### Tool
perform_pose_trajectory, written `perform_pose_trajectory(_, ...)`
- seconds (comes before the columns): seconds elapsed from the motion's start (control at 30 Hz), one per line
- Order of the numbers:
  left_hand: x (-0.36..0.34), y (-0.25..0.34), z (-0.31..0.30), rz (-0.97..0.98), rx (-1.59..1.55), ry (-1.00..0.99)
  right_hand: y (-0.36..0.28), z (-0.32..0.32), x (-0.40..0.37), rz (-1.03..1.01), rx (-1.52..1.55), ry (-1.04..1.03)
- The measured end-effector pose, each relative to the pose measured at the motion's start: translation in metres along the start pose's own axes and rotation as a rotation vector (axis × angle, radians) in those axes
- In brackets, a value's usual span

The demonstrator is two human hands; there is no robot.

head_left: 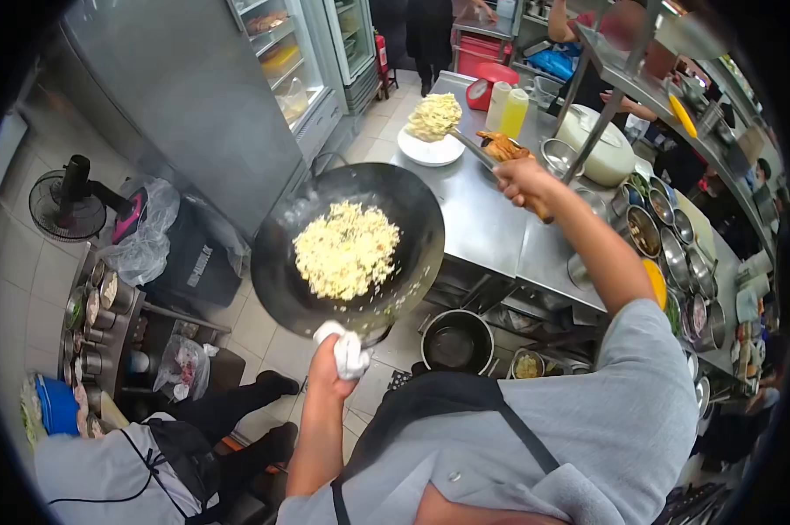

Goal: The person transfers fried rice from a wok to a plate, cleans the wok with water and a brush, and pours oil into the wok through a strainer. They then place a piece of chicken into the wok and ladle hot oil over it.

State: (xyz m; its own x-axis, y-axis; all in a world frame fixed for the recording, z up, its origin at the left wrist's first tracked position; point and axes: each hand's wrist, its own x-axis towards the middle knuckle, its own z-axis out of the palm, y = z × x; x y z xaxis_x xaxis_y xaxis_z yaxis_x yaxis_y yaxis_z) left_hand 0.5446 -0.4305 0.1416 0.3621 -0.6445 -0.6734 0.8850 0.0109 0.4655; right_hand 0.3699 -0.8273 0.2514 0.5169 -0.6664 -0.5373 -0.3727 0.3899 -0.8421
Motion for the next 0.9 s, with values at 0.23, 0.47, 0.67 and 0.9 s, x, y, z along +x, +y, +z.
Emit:
perform_pose_trajectory(0.23,-0.050,-0.035,-0.068,-0.022,-0.150,0.078,0.106,0.003,0.111,-0.461,-1.010,0.534)
perform_pose_trajectory(0.47,-0.061,-0.056,-0.095,0.000,-0.146,0.154,0.096,0.014,0.101,-0.529,-0.888,0.460)
perform_pose_trajectory(0.67,-0.064,-0.071,-0.124,-0.040,-0.119,0.094,0.090,0.034,0.070,-0.488,-0.665,0.467)
perform_pose_trajectory(0.9,-0.036,-0.056,-0.156,-0.146,-0.209,0.019,0.080,0.112,-0.112,0.069,0.197,-0.214)
